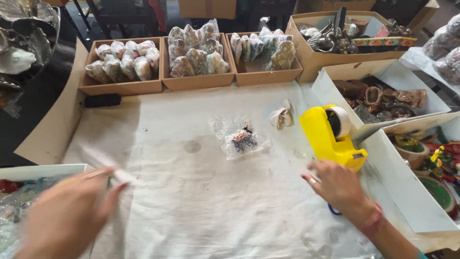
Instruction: The person cuts a piece of bubble wrap using scissors, then wraps a small colorful figurine in the bubble wrap. They fold the edges and secure the package with a piece of tape from a dispenser.
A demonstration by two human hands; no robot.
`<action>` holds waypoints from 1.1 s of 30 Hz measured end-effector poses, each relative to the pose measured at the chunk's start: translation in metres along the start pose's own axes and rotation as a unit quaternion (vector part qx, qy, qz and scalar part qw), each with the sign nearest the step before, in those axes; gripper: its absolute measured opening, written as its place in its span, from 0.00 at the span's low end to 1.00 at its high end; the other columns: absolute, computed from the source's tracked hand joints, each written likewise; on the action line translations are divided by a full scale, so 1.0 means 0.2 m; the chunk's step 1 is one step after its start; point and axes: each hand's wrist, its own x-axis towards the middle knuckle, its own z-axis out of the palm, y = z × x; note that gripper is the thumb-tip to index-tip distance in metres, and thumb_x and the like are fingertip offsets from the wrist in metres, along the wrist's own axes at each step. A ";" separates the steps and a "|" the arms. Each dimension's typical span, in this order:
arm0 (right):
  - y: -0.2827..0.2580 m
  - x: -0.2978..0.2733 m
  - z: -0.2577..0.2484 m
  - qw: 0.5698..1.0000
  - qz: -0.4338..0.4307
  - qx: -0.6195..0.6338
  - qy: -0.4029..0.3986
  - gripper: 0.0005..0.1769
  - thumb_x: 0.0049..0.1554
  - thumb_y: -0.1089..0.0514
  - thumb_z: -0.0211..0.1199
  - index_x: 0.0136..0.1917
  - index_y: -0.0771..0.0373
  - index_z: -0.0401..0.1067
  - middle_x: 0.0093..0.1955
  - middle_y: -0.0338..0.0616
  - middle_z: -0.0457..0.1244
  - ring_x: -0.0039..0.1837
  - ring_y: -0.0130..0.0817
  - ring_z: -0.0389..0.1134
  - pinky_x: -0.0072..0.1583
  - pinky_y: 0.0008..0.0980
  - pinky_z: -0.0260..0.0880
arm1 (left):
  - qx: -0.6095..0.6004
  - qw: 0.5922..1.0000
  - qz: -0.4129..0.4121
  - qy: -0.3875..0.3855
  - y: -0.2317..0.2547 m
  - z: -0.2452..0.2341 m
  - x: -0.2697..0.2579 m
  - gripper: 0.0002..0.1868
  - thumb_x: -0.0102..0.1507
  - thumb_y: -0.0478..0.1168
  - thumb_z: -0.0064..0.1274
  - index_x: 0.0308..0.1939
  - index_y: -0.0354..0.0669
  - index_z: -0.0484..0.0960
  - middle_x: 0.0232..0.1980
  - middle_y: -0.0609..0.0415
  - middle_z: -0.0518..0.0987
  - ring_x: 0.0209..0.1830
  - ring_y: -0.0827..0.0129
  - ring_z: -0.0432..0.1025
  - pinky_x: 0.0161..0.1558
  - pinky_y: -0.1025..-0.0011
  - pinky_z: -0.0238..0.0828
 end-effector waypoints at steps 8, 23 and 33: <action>-0.38 0.58 0.28 0.949 -0.234 0.178 0.115 0.42 0.51 0.41 0.72 0.69 0.67 0.64 0.64 0.61 0.62 0.67 0.56 0.63 0.66 0.46 0.64 | -0.289 0.932 0.167 0.140 0.95 0.45 0.55 0.30 0.60 0.55 0.61 0.58 0.38 0.79 0.52 0.42 0.81 0.47 0.52 0.77 0.46 0.58 0.75; -0.30 0.56 0.66 0.800 -0.131 0.586 0.009 0.19 0.69 0.53 0.53 0.66 0.63 0.74 0.53 0.46 0.69 0.58 0.33 0.70 0.65 0.30 0.68 | -0.523 0.754 0.312 0.247 1.03 0.71 0.52 0.12 0.57 0.33 0.60 0.43 0.46 0.78 0.52 0.57 0.83 0.59 0.60 0.75 0.73 0.49 0.55; -0.51 0.43 0.33 0.907 -0.298 0.279 0.101 0.37 0.45 0.54 0.76 0.66 0.61 0.69 0.64 0.49 0.64 0.68 0.48 0.60 0.69 0.46 0.55 | -0.366 0.815 0.406 0.190 0.86 0.64 0.28 0.19 0.57 0.35 0.58 0.53 0.45 0.81 0.49 0.51 0.80 0.54 0.60 0.73 0.68 0.52 0.55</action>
